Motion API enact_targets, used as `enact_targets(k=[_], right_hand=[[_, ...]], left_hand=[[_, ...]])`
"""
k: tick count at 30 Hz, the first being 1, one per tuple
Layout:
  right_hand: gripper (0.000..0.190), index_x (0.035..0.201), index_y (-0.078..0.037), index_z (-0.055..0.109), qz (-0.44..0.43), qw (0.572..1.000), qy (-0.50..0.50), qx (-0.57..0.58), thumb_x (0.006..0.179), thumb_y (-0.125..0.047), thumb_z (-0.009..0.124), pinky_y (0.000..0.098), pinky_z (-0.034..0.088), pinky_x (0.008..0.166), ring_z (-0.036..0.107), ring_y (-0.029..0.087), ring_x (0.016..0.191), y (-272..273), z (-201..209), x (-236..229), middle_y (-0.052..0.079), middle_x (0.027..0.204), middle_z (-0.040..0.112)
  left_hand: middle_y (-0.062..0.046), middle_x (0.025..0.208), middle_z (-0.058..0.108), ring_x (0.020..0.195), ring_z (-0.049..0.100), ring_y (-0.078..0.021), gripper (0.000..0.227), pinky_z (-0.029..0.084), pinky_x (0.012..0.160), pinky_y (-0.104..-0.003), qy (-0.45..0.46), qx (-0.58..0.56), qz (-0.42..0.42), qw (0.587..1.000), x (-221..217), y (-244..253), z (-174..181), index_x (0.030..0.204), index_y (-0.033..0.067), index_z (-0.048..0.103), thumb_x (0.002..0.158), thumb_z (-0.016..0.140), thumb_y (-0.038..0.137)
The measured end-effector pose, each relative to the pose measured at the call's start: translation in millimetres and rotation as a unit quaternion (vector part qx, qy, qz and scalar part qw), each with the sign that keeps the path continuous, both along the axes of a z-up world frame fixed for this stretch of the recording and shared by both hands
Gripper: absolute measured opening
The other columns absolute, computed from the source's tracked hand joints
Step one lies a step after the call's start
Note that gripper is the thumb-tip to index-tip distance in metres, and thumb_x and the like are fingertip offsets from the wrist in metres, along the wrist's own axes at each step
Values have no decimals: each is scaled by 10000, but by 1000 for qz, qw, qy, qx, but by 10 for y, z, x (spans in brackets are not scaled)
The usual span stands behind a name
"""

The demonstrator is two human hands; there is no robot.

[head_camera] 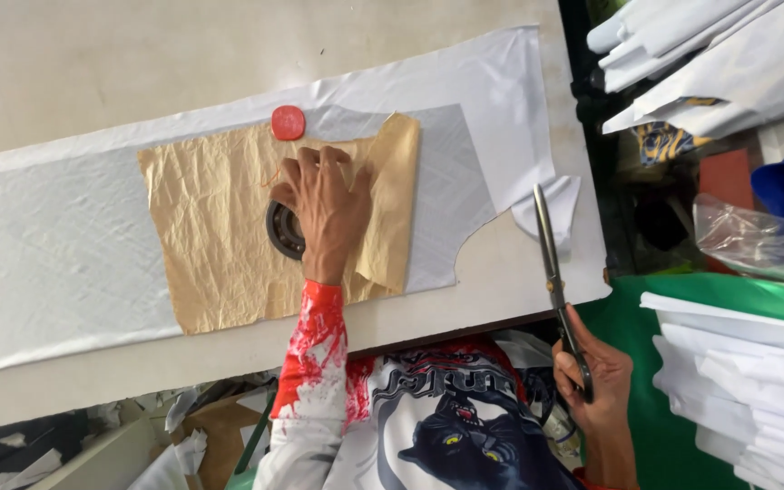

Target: The person uses a pair of scissors to cut a piece of white fabric that is laid out on a table. A brown paper pattern is placed on top of the fabric and held in place by a red circular weight and a black ring weight. The person carefully cuts the fabric along the edge of the pattern.

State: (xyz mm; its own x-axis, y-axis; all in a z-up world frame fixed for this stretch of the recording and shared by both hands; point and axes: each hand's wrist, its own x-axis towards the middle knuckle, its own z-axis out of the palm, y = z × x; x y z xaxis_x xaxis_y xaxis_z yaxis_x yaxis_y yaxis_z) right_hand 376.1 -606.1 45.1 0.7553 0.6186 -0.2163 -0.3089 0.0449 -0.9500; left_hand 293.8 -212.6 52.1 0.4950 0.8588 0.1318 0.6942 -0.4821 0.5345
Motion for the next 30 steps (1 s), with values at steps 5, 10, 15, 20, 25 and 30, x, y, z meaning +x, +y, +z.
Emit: enact_targets(k=[5, 10, 15, 20, 25, 30], right_hand=[[653, 1450, -49, 550, 3, 998, 22, -64, 825, 130, 609, 161, 272, 302, 359, 64, 368, 209, 69, 93, 4, 619, 501], [549, 1463, -62, 541, 39, 998, 32, -41, 921, 11, 589, 155, 273, 334, 352, 59, 398, 266, 61, 191, 13, 628, 500], [629, 1488, -34, 502, 43, 998, 43, -31, 876, -12, 644, 177, 276, 343, 355, 66, 400, 212, 28, 217, 32, 644, 485], [672, 1530, -23, 437, 32, 997, 46, -52, 890, -46, 641, 232, 323, 385, 369, 68, 392, 9, 55, 147, 55, 650, 526], [674, 1509, 0, 449, 40, 993, 100, -48, 872, -77, 654, 230, 251, 362, 329, 60, 384, -172, 173, 48, 1, 560, 440], [731, 1513, 25, 443, 47, 982, 165, -82, 839, -109, 693, 201, 224, 287, 329, 49, 324, -313, 153, 26, 47, 576, 501]], left_hand=[[-37, 994, 499, 978, 390, -264, 95, 270, 830, -458, 21, -88, -62, 994, 84, 28, -100, 860, 170, 588, 885, 586, 261], [-15, 834, 705, 640, 542, -149, 65, 315, 637, -349, -94, -139, -101, 981, 349, -128, 121, 887, 106, 583, 922, 593, 159], [-74, 1089, 782, 865, 794, -196, 281, 661, 743, -297, -206, -332, -122, 912, 659, -405, 314, 1141, 108, 613, 906, 713, 223], [-36, 1203, 711, 1090, 719, -220, 272, 572, 915, -374, -214, -196, -207, 934, 586, -354, 271, 1269, 144, 601, 1003, 601, 201], [-90, 1346, 622, 1267, 556, -314, 375, 416, 1050, -506, -94, -60, -250, 962, 477, -424, -33, 1214, 118, 652, 911, 733, 325], [-78, 1513, 492, 1382, 433, -332, 627, 328, 1064, -543, -4, 19, -264, 964, 561, -520, -156, 1319, 172, 597, 827, 783, 512]])
